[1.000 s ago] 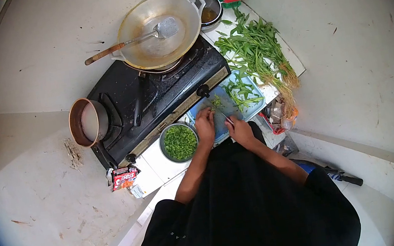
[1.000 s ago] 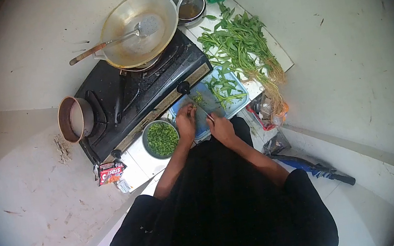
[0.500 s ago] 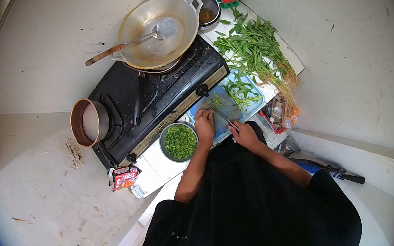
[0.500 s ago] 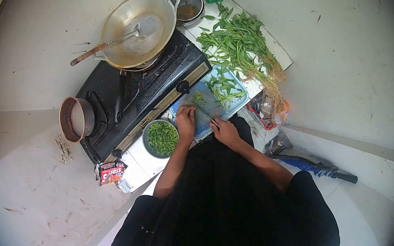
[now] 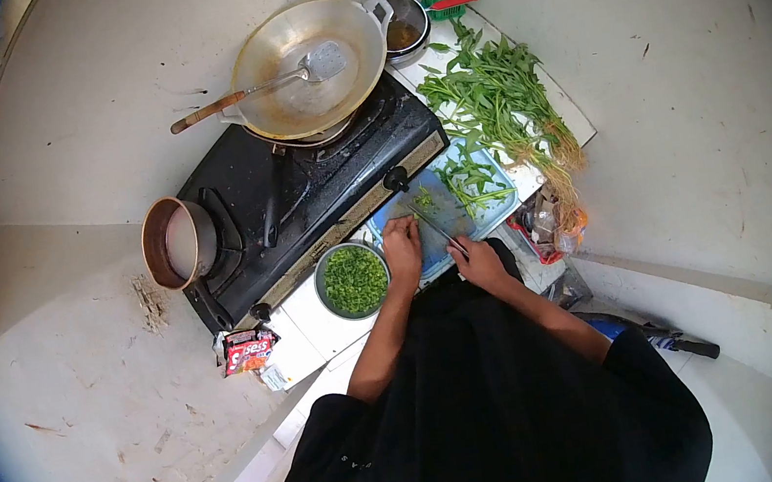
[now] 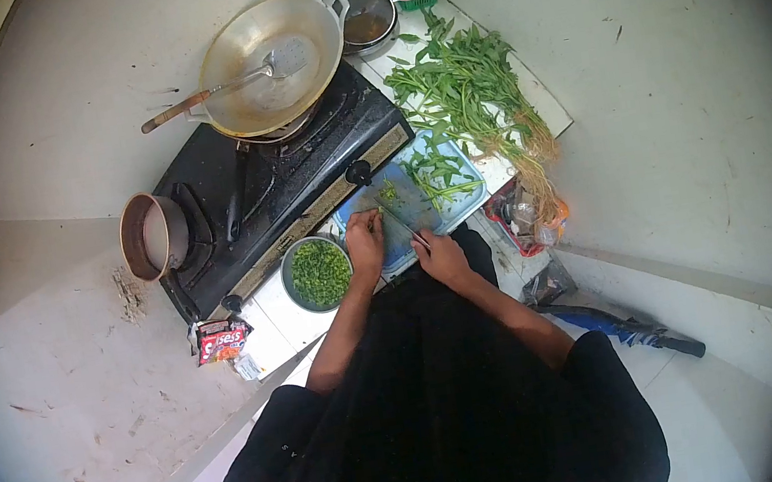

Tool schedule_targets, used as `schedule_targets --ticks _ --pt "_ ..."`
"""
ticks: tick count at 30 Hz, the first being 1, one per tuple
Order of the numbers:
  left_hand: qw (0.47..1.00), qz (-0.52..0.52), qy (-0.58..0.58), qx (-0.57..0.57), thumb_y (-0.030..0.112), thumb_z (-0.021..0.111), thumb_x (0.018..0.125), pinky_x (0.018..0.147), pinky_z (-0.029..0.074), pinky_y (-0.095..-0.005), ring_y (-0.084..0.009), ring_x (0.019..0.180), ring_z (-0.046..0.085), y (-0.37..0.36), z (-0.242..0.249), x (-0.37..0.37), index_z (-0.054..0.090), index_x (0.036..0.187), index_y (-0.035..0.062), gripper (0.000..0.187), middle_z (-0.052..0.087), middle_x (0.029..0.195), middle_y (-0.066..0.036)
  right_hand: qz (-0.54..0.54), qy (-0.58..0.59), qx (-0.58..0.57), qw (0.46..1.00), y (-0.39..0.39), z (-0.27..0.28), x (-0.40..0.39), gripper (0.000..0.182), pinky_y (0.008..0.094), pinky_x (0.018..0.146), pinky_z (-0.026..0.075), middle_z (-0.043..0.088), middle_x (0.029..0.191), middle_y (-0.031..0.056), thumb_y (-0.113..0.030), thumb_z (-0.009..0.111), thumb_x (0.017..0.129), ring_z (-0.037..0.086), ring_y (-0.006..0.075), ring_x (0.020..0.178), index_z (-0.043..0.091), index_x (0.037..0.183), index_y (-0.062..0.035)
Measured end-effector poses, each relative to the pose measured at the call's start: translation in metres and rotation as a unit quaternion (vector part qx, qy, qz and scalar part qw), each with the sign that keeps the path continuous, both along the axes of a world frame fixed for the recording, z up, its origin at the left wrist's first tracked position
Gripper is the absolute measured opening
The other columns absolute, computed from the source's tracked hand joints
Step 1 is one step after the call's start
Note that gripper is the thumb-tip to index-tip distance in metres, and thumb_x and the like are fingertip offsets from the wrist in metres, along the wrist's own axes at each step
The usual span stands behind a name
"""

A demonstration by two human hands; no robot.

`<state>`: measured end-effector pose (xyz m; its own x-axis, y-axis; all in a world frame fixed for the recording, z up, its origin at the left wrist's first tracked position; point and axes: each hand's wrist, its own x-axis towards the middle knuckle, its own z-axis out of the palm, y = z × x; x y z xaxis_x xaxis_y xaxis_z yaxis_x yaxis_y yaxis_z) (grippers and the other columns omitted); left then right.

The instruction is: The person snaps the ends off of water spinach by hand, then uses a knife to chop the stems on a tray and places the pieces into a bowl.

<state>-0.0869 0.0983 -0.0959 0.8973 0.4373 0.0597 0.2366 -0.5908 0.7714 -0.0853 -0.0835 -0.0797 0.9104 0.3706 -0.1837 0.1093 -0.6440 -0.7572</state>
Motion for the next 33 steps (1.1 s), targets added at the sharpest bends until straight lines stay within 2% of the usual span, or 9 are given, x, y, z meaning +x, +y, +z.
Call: schedule_targets --ticks 4,8,11,13,17,21,23,27,33 --pt "1.000 0.003 -0.003 0.000 0.005 0.066 0.088 0.080 0.051 -0.0466 -0.0400 0.087 0.064 -0.001 -0.002 -0.001 0.071 0.096 -0.0023 0.013 0.066 0.093 -0.021 -0.008 0.006 0.049 0.999 -0.008 0.002 -0.005 0.024 0.0513 0.066 0.051 0.066 0.077 0.0231 -0.028 0.060 0.096 0.065 0.0448 0.077 0.062 0.098 -0.0041" --pt "0.999 0.015 -0.027 0.021 0.005 0.066 0.087 0.081 0.050 -0.0461 -0.0390 0.088 0.062 -0.002 -0.006 -0.002 0.072 0.095 -0.0017 0.012 0.065 0.091 -0.020 0.000 0.015 0.035 0.999 -0.011 0.003 -0.010 0.022 0.0507 0.065 0.051 0.066 0.077 0.0234 -0.026 0.061 0.096 0.065 0.0442 0.077 0.062 0.097 -0.0040" --pt "0.998 0.001 -0.044 0.042 0.005 0.066 0.087 0.081 0.049 -0.0459 -0.0388 0.089 0.061 -0.002 0.002 -0.002 0.071 0.093 -0.0015 0.010 0.064 0.090 -0.019 0.008 0.009 0.013 1.000 -0.009 0.004 -0.011 0.022 0.0519 0.065 0.051 0.066 0.076 0.0232 -0.026 0.059 0.097 0.065 0.0448 0.076 0.061 0.096 -0.0044" --pt "0.998 -0.002 -0.046 0.040 0.004 0.066 0.087 0.080 0.048 -0.0460 -0.0389 0.088 0.060 -0.001 0.005 -0.002 0.071 0.093 -0.0016 0.010 0.064 0.090 -0.019 0.014 0.005 -0.074 0.997 -0.006 0.011 -0.009 0.023 0.0541 0.066 0.051 0.066 0.076 0.0231 -0.028 0.058 0.097 0.065 0.0460 0.075 0.060 0.097 -0.0048" --pt "0.996 -0.014 -0.063 0.055 0.004 0.065 0.087 0.080 0.048 -0.0460 -0.0390 0.087 0.060 -0.001 0.002 -0.002 0.070 0.092 -0.0021 0.009 0.064 0.090 -0.018 0.009 -0.015 -0.110 0.994 0.011 0.015 -0.001 0.025 0.0560 0.066 0.051 0.066 0.076 0.0230 -0.030 0.057 0.097 0.064 0.0470 0.075 0.060 0.099 -0.0054" --pt "0.993 -0.031 -0.082 0.073 0.004 0.066 0.087 0.081 0.047 -0.0458 -0.0389 0.087 0.060 0.000 0.002 -0.004 0.071 0.093 -0.0019 0.010 0.064 0.090 -0.018 -0.002 -0.029 -0.086 0.996 0.021 0.002 0.014 0.027 0.0551 0.067 0.051 0.067 0.079 0.0244 -0.032 0.058 0.097 0.065 0.0472 0.076 0.061 0.099 -0.0051" --pt "0.997 -0.017 -0.051 0.052 0.009 0.069 0.088 0.082 0.049 -0.0439 -0.0370 0.090 0.062 0.001 0.003 -0.004 0.073 0.095 -0.0007 0.013 0.066 0.092 -0.018 0.005 -0.022 -0.070 0.997 0.019 0.000 0.018 0.027 0.0544 0.068 0.052 0.067 0.081 0.0248 -0.031 0.058 0.097 0.065 0.0471 0.077 0.061 0.100 -0.0051" --pt "0.998 0.008 -0.062 0.029 0.009 0.069 0.088 0.082 0.049 -0.0435 -0.0363 0.089 0.061 0.000 0.000 -0.004 0.073 0.095 -0.0007 0.013 0.066 0.090 -0.018 0.001 -0.001 -0.002 1.000 0.004 0.000 0.007 0.027 0.0519 0.069 0.051 0.067 0.081 0.0250 -0.030 0.059 0.097 0.065 0.0459 0.081 0.062 0.102 -0.0043" --pt "0.997 0.008 -0.060 0.046 0.006 0.064 0.090 0.081 0.047 -0.0454 -0.0366 0.088 0.058 -0.003 0.001 -0.007 0.072 0.093 -0.0018 0.012 0.064 0.091 -0.017 0.009 0.008 0.036 0.999 -0.007 -0.002 -0.004 0.026 0.0508 0.068 0.051 0.066 0.080 0.0240 -0.029 0.060 0.096 0.065 0.0461 0.081 0.062 0.100 -0.0039"
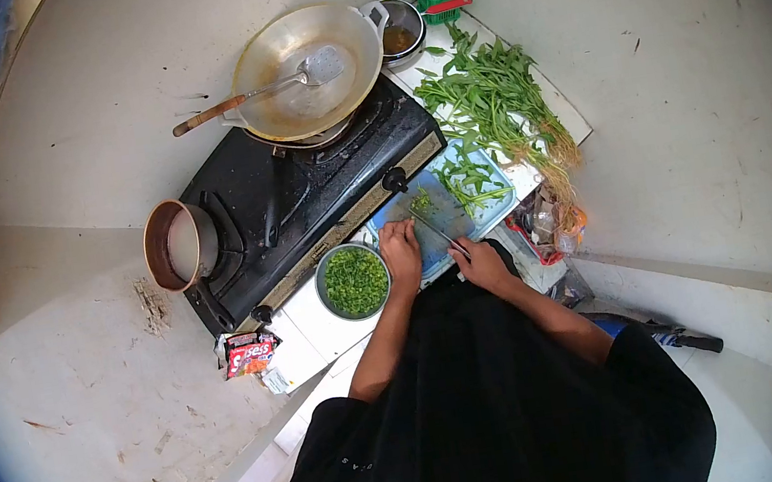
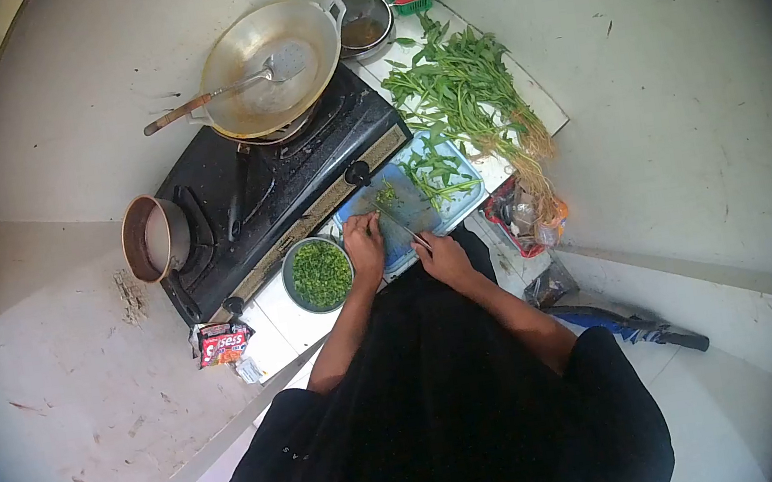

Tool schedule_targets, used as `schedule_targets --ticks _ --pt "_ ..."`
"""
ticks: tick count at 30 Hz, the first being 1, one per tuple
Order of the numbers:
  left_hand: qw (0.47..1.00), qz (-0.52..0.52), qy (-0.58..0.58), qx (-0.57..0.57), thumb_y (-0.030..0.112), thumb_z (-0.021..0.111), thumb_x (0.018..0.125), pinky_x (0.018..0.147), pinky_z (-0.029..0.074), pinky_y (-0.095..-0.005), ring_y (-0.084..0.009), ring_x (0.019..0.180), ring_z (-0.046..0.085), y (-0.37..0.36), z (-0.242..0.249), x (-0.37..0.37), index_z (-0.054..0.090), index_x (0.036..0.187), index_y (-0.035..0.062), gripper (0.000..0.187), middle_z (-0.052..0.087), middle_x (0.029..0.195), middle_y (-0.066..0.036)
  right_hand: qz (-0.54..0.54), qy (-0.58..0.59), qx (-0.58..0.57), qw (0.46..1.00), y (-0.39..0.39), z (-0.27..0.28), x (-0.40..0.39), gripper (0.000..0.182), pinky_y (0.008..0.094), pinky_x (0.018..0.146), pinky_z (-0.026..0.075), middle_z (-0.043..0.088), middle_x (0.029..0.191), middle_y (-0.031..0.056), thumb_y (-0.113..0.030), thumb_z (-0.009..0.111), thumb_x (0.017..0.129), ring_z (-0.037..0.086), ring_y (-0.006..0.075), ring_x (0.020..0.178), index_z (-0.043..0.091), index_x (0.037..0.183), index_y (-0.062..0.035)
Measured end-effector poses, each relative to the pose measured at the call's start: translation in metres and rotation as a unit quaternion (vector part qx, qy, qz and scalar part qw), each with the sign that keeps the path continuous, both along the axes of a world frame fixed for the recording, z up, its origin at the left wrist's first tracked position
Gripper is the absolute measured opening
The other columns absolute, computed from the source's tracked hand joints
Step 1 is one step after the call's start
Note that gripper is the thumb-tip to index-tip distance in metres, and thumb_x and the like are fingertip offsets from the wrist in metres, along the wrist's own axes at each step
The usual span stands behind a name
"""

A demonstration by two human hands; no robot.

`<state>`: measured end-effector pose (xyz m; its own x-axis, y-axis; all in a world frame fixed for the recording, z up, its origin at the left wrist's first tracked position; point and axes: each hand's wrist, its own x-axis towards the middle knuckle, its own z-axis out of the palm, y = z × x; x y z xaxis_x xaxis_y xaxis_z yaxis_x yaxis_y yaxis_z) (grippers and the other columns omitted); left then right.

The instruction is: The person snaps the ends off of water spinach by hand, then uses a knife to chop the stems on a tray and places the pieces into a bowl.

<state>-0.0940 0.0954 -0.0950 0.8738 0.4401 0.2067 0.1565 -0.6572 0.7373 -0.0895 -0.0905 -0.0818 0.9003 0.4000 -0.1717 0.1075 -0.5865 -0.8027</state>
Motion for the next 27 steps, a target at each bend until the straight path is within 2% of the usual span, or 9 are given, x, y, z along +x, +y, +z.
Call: schedule_targets --ticks 5,8,10,16,23,27 --pt "0.997 -0.007 0.000 0.081 0.012 0.063 0.092 0.079 0.046 -0.0448 -0.0347 0.089 0.058 0.001 -0.007 -0.001 0.071 0.093 0.0007 0.014 0.063 0.091 -0.014 0.013 0.005 -0.031 0.999 0.002 0.003 -0.003 0.025 0.0523 0.067 0.051 0.067 0.079 0.0236 -0.029 0.060 0.096 0.064 0.0462 0.079 0.063 0.100 -0.0044" --pt "0.995 -0.012 0.019 0.094 0.015 0.063 0.093 0.078 0.045 -0.0436 -0.0329 0.091 0.058 0.000 -0.003 -0.003 0.071 0.094 0.0033 0.014 0.063 0.092 -0.012 0.011 -0.010 -0.052 0.999 0.005 0.007 -0.003 0.024 0.0540 0.067 0.051 0.066 0.078 0.0240 -0.029 0.059 0.097 0.064 0.0463 0.078 0.062 0.099 -0.0048" --pt "0.995 -0.009 0.016 0.103 0.015 0.063 0.093 0.078 0.044 -0.0433 -0.0321 0.091 0.058 0.000 -0.006 -0.003 0.071 0.095 0.0040 0.014 0.063 0.092 -0.011 0.013 -0.012 -0.114 0.993 0.009 0.014 -0.002 0.025 0.0564 0.069 0.053 0.068 0.079 0.0228 -0.033 0.058 0.096 0.066 0.0465 0.077 0.062 0.101 -0.0083" --pt "0.993 -0.004 0.032 0.110 0.015 0.063 0.093 0.079 0.044 -0.0433 -0.0309 0.092 0.058 -0.001 -0.005 -0.006 0.072 0.095 0.0050 0.013 0.063 0.093 -0.010 0.025 -0.024 -0.156 0.987 0.019 0.023 0.004 0.026 0.0559 0.069 0.054 0.068 0.079 0.0242 -0.031 0.057 0.097 0.068 0.0451 0.077 0.061 0.104 -0.0060" --pt "0.996 -0.008 0.014 0.086 0.011 0.063 0.091 0.079 0.046 -0.0442 -0.0322 0.091 0.059 -0.002 -0.003 -0.005 0.072 0.098 0.0037 0.014 0.064 0.092 -0.011 0.010 -0.024 -0.120 0.992 0.025 0.001 0.020 0.027 0.0561 0.069 0.053 0.068 0.079 0.0250 -0.031 0.057 0.097 0.067 0.0468 0.077 0.061 0.103 -0.0058" --pt "0.997 -0.014 0.024 0.077 0.009 0.062 0.091 0.079 0.047 -0.0455 -0.0330 0.090 0.059 0.000 -0.005 -0.008 0.072 0.100 0.0029 0.014 0.064 0.092 -0.012 -0.006 -0.014 -0.053 0.998 0.006 0.002 0.013 0.025 0.0539 0.068 0.052 0.067 0.079 0.0250 -0.029 0.059 0.097 0.065 0.0467 0.078 0.061 0.100 -0.0042"
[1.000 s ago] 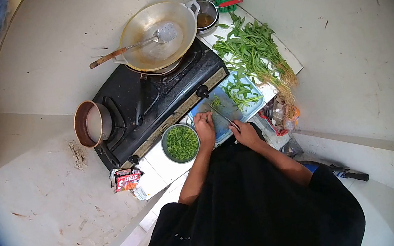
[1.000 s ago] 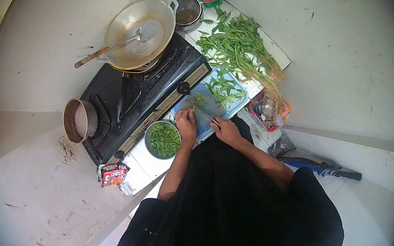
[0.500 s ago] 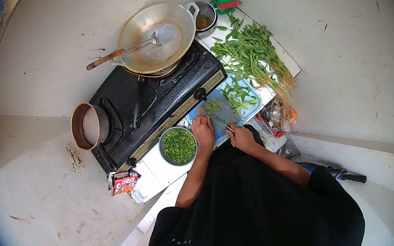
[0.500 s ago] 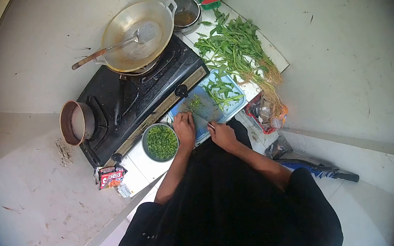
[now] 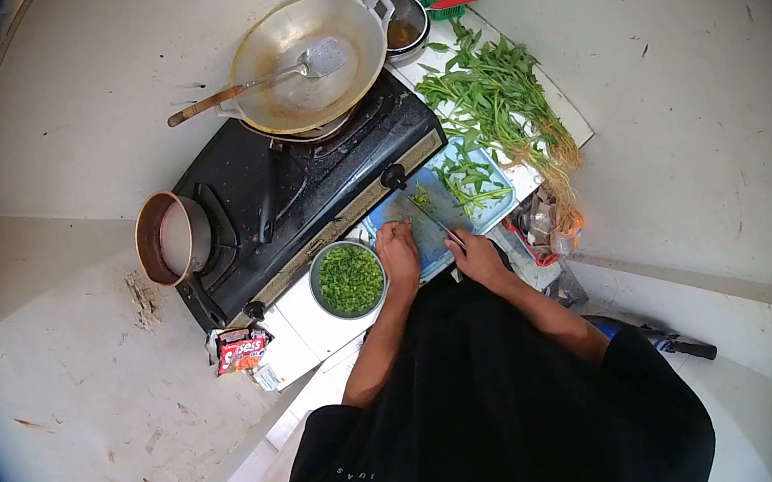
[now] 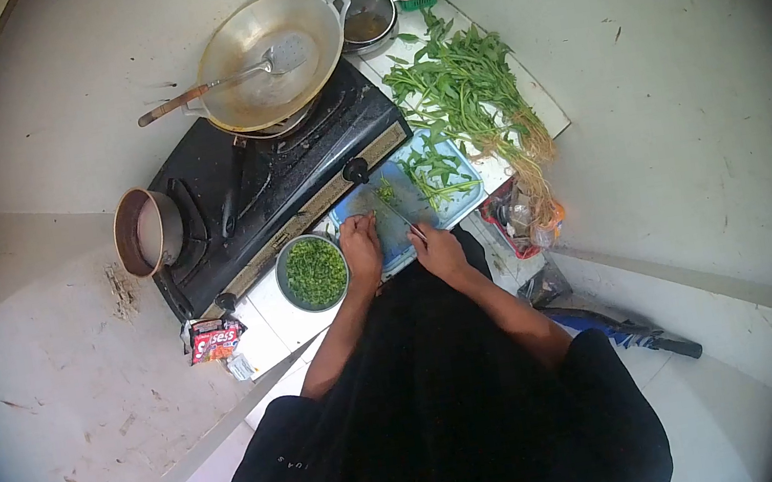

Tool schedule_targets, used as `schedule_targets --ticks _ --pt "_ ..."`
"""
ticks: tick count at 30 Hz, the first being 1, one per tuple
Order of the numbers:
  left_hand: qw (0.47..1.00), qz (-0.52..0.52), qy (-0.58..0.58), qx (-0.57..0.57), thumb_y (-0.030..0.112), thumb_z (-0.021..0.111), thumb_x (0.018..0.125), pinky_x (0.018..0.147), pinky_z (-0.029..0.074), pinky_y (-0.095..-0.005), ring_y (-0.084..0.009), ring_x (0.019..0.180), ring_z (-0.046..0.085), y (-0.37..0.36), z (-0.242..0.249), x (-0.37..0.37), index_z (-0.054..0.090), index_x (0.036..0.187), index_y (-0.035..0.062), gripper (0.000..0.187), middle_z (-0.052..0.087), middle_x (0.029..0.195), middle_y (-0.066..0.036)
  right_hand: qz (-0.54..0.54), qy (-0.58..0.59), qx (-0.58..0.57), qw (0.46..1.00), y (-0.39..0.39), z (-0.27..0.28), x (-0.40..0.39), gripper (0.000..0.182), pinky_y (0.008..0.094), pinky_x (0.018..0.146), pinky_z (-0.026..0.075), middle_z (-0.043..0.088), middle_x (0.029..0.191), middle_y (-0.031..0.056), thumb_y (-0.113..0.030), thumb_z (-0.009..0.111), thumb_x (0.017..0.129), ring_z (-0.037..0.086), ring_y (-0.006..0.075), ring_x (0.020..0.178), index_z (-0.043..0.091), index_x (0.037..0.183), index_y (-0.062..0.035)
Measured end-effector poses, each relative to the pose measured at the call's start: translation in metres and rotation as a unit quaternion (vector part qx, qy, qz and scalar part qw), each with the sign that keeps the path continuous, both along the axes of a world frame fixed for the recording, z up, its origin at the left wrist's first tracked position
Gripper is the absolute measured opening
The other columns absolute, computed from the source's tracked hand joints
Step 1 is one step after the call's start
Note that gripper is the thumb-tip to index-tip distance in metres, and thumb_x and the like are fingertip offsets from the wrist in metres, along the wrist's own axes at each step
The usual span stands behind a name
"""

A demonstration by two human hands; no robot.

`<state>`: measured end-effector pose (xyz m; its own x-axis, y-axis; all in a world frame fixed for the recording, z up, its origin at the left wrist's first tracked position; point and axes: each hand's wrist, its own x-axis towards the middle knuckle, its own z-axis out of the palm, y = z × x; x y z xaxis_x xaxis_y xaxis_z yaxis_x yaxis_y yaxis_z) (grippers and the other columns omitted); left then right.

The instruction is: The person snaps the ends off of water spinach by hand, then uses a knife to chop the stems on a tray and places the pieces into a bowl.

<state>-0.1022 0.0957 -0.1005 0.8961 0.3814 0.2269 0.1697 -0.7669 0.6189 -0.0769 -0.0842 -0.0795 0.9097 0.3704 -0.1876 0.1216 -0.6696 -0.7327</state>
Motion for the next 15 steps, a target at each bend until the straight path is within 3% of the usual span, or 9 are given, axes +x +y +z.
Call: schedule_targets --ticks 5,15 --pt "1.000 -0.003 0.003 0.005 0.011 0.062 0.092 0.081 0.046 -0.0438 -0.0320 0.091 0.059 0.003 -0.004 0.009 0.072 0.100 0.0046 0.015 0.065 0.094 -0.011 -0.010 0.019 0.037 0.999 -0.009 0.007 -0.009 0.025 0.0523 0.068 0.051 0.066 0.080 0.0255 -0.028 0.061 0.096 0.064 0.0466 0.080 0.061 0.099 -0.0028" --pt "0.999 0.018 0.032 0.020 0.016 0.064 0.092 0.083 0.045 -0.0426 -0.0299 0.094 0.061 0.003 -0.007 0.013 0.073 0.096 0.0063 0.014 0.067 0.095 -0.009 0.021 0.014 -0.006 1.000 -0.005 0.003 -0.013 0.024 0.0550 0.067 0.051 0.066 0.078 0.0251 -0.029 0.059 0.097 0.064 0.0470 0.077 0.061 0.101 -0.0046"
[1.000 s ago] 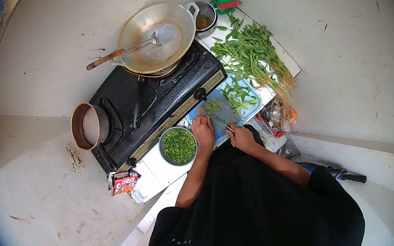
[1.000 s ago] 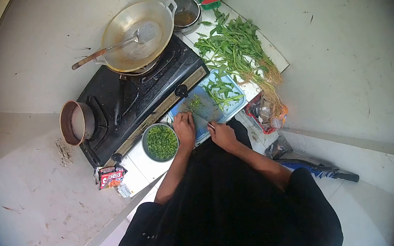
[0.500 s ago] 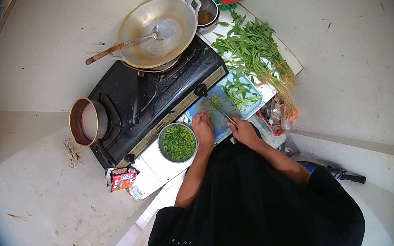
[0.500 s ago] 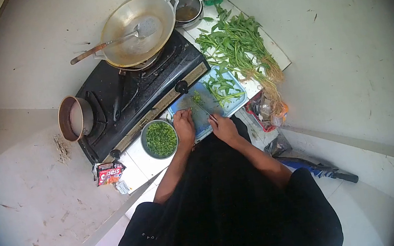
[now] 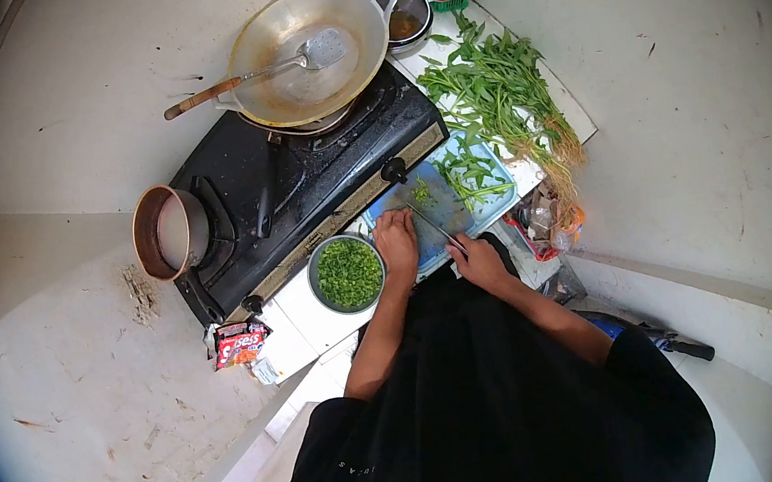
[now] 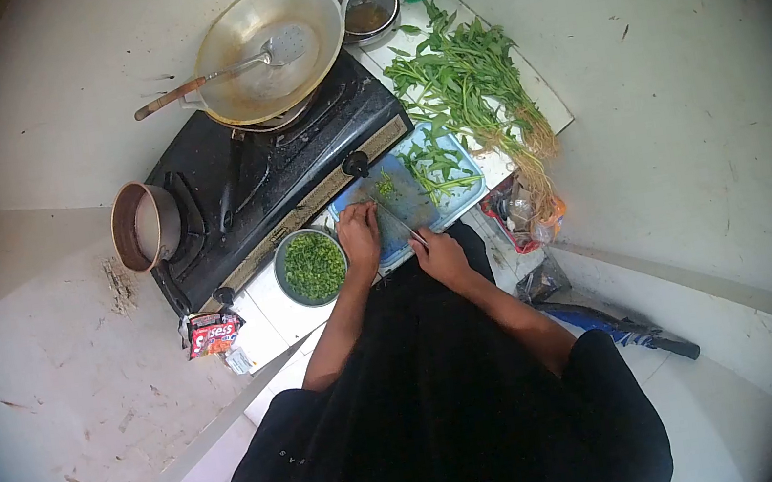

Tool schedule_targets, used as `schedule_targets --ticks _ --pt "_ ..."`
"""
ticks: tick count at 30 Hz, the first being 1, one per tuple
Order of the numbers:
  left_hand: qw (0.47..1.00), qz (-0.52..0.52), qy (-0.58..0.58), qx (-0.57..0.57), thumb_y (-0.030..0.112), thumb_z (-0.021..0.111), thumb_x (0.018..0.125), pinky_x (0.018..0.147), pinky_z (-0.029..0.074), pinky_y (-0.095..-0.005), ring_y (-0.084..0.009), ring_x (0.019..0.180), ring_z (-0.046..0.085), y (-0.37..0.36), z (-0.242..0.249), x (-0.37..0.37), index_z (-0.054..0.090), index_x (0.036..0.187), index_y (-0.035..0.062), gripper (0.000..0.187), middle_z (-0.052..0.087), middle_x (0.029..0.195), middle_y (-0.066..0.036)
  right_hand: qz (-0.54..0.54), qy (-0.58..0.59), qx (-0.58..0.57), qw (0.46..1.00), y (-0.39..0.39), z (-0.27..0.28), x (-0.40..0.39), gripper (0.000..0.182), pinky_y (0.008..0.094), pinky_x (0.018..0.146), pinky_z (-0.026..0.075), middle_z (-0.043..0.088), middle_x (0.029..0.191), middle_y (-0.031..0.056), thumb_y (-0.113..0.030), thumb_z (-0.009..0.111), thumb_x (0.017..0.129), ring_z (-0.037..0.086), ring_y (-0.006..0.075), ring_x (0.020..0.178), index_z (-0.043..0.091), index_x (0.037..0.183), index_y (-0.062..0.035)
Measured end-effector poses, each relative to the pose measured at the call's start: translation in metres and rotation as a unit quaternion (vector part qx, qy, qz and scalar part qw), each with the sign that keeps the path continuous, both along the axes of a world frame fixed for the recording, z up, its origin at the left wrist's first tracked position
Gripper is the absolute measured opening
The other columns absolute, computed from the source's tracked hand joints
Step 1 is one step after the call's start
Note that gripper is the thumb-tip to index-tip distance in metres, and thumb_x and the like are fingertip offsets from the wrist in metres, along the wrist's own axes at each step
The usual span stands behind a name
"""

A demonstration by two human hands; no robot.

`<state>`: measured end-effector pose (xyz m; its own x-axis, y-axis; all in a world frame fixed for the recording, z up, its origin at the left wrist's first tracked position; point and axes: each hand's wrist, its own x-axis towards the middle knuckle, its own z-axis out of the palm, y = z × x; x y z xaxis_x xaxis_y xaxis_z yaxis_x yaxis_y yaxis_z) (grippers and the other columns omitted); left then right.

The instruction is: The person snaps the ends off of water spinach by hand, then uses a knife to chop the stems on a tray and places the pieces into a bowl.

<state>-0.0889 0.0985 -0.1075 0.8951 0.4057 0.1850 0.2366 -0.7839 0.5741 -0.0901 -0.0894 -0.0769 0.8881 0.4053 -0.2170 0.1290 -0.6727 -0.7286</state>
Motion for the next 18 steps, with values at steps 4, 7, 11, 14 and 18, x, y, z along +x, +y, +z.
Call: schedule_targets --ticks 4,7,11,14,18 --pt "1.000 0.004 -0.009 0.008 0.016 0.064 0.092 0.083 0.045 -0.0427 -0.0302 0.093 0.061 0.000 -0.004 0.001 0.073 0.094 0.0059 0.014 0.067 0.094 -0.009 0.003 -0.021 -0.070 0.997 0.006 0.008 0.001 0.026 0.0569 0.066 0.051 0.066 0.076 0.0250 -0.031 0.057 0.098 0.065 0.0472 0.075 0.060 0.100 -0.0051" --pt "1.000 -0.001 0.000 0.005 0.015 0.064 0.091 0.082 0.045 -0.0427 -0.0305 0.093 0.061 0.000 0.003 0.001 0.074 0.094 0.0057 0.014 0.067 0.094 -0.010 0.001 -0.037 -0.090 0.995 0.013 0.011 0.004 0.027 0.0574 0.066 0.052 0.067 0.076 0.0247 -0.031 0.056 0.098 0.065 0.0477 0.074 0.059 0.099 -0.0048" --pt "1.000 -0.002 -0.014 -0.005 0.013 0.064 0.091 0.081 0.045 -0.0429 -0.0309 0.092 0.060 -0.002 0.008 0.000 0.074 0.095 0.0042 0.014 0.067 0.094 -0.010 0.008 -0.045 -0.087 0.995 0.027 0.008 0.017 0.027 0.0572 0.067 0.052 0.067 0.077 0.0250 -0.031 0.055 0.099 0.065 0.0480 0.073 0.060 0.100 -0.0045" --pt "1.000 -0.001 -0.013 -0.013 0.012 0.064 0.091 0.079 0.046 -0.0436 -0.0315 0.091 0.060 -0.003 0.008 -0.003 0.074 0.096 0.0029 0.015 0.067 0.093 -0.011 0.015 -0.048 -0.077 0.996 0.031 0.000 0.021 0.028 0.0558 0.067 0.052 0.067 0.078 0.0246 -0.031 0.055 0.099 0.065 0.0475 0.073 0.061 0.102 -0.0044" --pt "0.999 -0.009 -0.026 -0.037 0.011 0.063 0.090 0.079 0.048 -0.0448 -0.0335 0.090 0.061 -0.001 0.009 -0.006 0.074 0.097 0.0018 0.015 0.067 0.092 -0.014 -0.006 -0.020 -0.011 1.000 0.015 -0.004 0.019 0.027 0.0538 0.065 0.051 0.066 0.077 0.0246 -0.030 0.058 0.098 0.064 0.0470 0.074 0.061 0.101 -0.0038"
